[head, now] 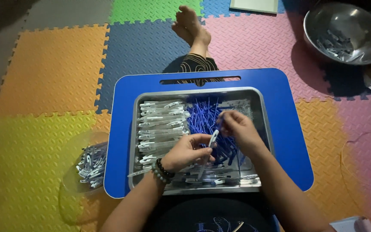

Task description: The person sits on the floor and repeatedly assembles pens by inserting blue ink cartridges into clear pen barrels. They pick up a barrel, insert a cartridge, and place the assembled pen into a metal tray. The process is repeated continuously throughout the clip.

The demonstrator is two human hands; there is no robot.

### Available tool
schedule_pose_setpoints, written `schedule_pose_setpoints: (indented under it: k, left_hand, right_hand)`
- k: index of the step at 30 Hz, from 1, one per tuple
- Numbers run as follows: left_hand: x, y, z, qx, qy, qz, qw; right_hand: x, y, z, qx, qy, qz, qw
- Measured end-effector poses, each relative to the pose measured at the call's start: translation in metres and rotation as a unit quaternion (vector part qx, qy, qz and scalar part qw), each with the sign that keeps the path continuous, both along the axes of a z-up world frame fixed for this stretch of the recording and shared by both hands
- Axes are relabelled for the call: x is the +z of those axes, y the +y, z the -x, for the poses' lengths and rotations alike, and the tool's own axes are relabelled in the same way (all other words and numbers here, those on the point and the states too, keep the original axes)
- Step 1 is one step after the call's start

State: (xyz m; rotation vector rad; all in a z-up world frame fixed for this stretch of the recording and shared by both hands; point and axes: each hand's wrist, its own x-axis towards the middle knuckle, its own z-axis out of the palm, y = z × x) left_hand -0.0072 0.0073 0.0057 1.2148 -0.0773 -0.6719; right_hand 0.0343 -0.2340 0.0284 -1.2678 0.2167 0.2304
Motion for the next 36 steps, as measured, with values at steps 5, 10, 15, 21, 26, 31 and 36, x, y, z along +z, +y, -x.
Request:
schedule_pose_setpoints:
  k: [5,10,15,21,26,31,36]
  left_hand:
    - [0.023,0.001,0.003,-0.064,-0.02,0.015,0.998]
    - [0.025,-0.001,-0.003,-0.048,-0.028,0.038,0.998]
    - [0.021,0.002,0.001,0.023,-0.011,0.083,0.996]
    - [-0.002,-0.001,0.001,0.081,-0.021,0.069,0.994]
    - [0.026,0.007,0.006,0.102,0.015,0.1,0.99]
    - [0.025,0.005,0.004,0.066,0.022,0.055,0.996]
    - [0.02,0.011,-0.004,0.056,0.089,0.112,0.988]
  right_hand:
    - [0.009,-0.017,-0.011,-0.146,-0.012,-0.062,0.987]
    - [0.008,-0.018,-0.005,-0.111,-0.014,0.074,0.991]
    - [0.016,0.003,0.013,-0.012,-0.118,0.267,0.956]
    - [-0.069,-0.011,0.013,0.093,0.081,0.006,0.992]
    - [0.007,0.023,0.031,0.182,0.078,-0.065,0.978]
    - [-0.029,0.015,0.021,0.203,0.033,-0.141,0.968]
    - [-0.029,0.002,0.007,0.027,0.117,-0.141,0.983]
